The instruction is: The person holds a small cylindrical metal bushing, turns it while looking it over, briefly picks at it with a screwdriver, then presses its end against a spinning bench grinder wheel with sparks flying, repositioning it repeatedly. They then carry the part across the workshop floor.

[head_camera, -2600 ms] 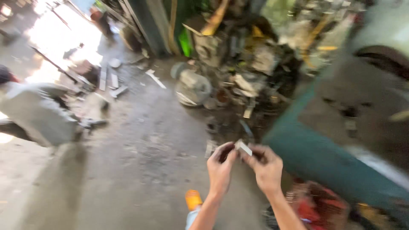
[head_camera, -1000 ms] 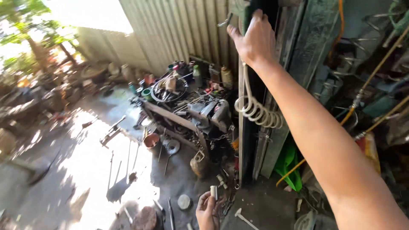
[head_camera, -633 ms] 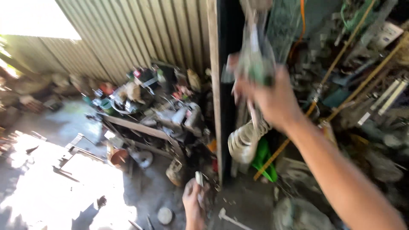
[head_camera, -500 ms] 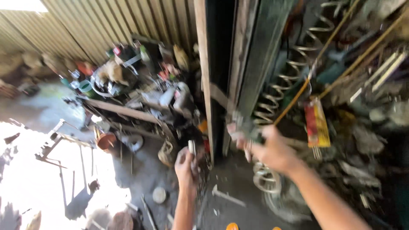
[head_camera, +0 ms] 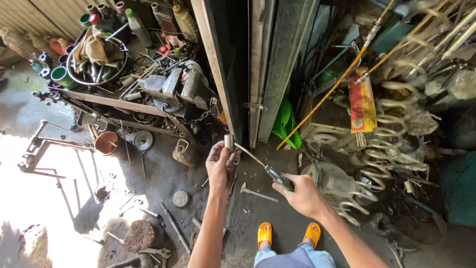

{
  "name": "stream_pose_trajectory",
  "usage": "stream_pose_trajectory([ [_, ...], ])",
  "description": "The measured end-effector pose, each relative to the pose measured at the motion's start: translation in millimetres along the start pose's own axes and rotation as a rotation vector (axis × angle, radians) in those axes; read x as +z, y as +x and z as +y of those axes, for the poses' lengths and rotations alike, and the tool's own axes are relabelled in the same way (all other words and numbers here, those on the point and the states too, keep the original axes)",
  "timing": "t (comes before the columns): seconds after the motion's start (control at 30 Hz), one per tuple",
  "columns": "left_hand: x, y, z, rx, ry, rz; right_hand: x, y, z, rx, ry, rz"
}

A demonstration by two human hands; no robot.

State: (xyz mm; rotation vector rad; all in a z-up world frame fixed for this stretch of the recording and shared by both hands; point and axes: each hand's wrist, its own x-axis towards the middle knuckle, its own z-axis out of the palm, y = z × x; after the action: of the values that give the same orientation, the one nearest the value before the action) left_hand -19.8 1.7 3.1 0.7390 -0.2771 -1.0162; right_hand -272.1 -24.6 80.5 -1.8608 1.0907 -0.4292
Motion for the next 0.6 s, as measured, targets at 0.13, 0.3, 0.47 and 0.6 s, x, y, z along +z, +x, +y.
stream_pose_trajectory([
  [0.13,5,-4,2,-0.034,0.066,0.024,0,-3,-2,0.190,-0.039,-0.069],
  [0.3,4,-6,2,-0.034,0.056,0.013,0,-4,-1,0.040,-0.012,-0.010],
  [0.47,-6,-6,1,-0.007,0.143,0.022,-1,-5,-4,0.146,-0.024,-0.082],
  [0.6,-10,-7,2,0.015,0.232,0.008,4,-5,13,0.093,-0.015,-0.124],
])
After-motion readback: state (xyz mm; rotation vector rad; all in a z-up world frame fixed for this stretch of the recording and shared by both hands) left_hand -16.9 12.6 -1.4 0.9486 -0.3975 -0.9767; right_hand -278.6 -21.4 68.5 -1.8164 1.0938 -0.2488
